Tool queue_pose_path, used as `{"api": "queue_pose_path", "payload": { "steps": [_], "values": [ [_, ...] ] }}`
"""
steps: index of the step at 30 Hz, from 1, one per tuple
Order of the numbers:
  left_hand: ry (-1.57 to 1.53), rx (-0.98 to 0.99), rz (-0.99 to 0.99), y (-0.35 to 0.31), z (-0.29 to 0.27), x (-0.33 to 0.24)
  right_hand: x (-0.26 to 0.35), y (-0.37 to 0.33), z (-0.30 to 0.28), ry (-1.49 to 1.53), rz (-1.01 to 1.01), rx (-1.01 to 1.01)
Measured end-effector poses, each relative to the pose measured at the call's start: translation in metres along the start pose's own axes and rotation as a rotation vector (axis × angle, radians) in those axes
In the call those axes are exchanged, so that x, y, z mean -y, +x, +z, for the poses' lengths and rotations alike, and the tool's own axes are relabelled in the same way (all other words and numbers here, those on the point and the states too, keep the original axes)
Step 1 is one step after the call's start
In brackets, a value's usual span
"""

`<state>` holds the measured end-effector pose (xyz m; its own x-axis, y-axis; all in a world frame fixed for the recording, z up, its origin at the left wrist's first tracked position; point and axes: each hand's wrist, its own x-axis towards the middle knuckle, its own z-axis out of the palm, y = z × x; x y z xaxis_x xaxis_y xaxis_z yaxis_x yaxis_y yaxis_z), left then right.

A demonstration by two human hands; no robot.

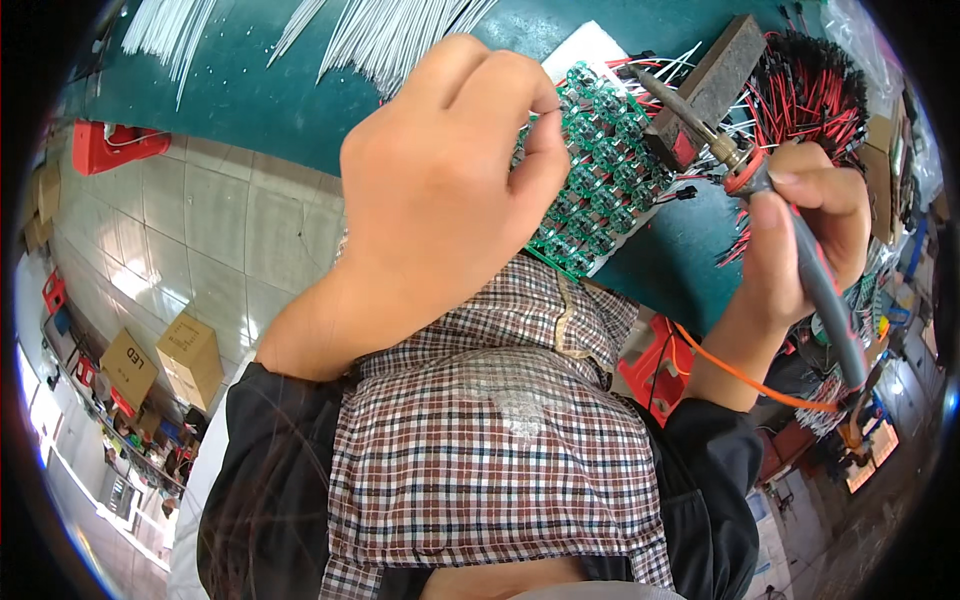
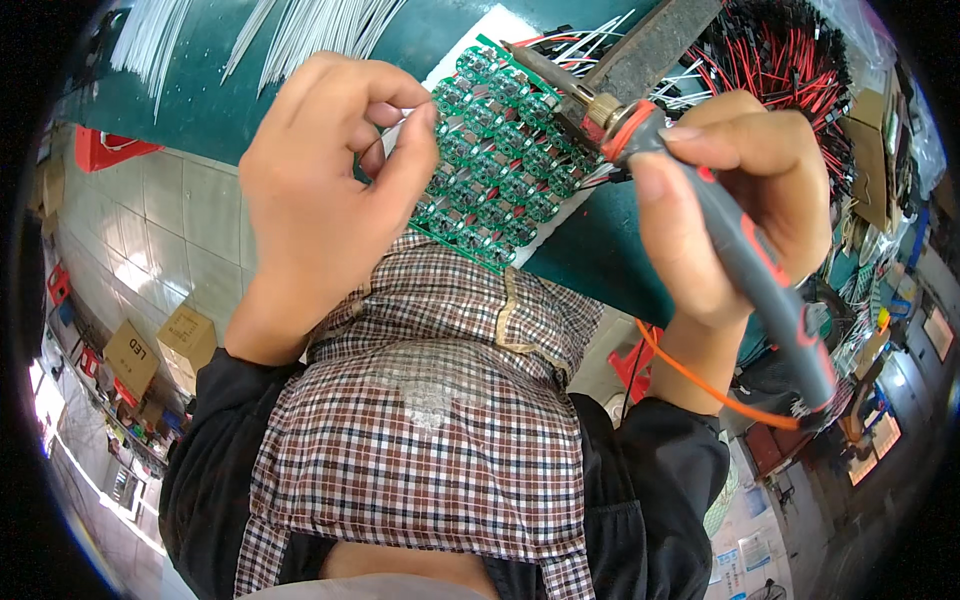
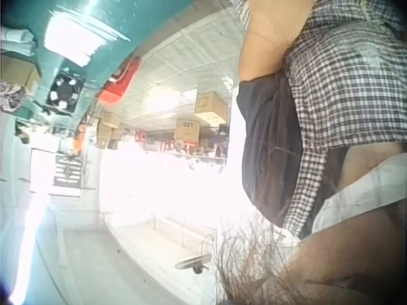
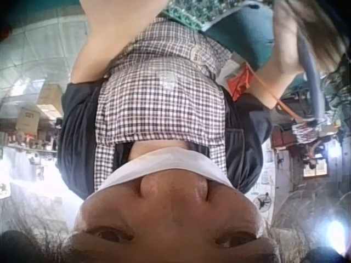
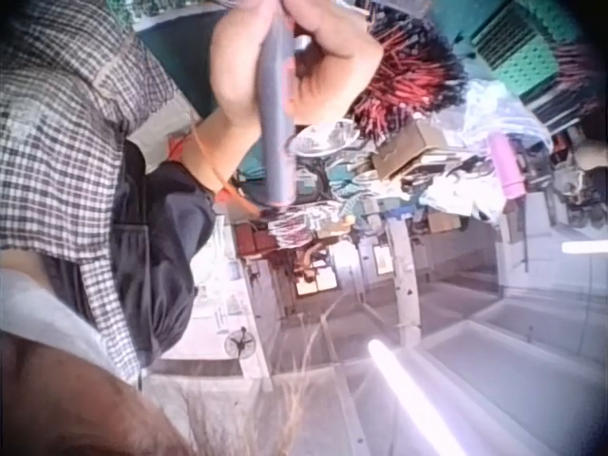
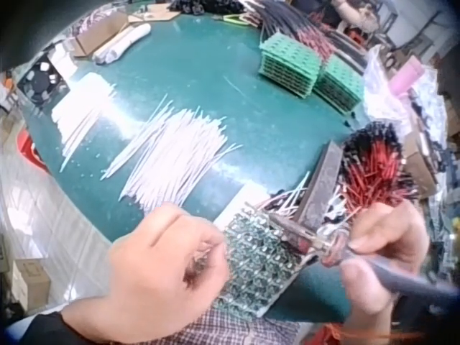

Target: Soldering wires and electronic components onto a printed circuit board at an industrial workbench.

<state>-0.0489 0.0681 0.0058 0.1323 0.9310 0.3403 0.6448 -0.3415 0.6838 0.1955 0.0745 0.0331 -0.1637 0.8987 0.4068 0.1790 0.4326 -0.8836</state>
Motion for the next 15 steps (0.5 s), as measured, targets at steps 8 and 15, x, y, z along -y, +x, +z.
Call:
{"api": "queue_pose_path", "payload": {
  "steps": [8,15],
  "values": [
    [-0.021,0.017,-0.023,0.006,0.001,0.006,0.016,-0.027,0.037,-0.26,-0.121,-0.126],
    [-0.054,0.014,-0.036,0.008,0.007,0.008,0.009,-0.034,0.056,-0.348,-0.114,-0.26]
  ]
}}
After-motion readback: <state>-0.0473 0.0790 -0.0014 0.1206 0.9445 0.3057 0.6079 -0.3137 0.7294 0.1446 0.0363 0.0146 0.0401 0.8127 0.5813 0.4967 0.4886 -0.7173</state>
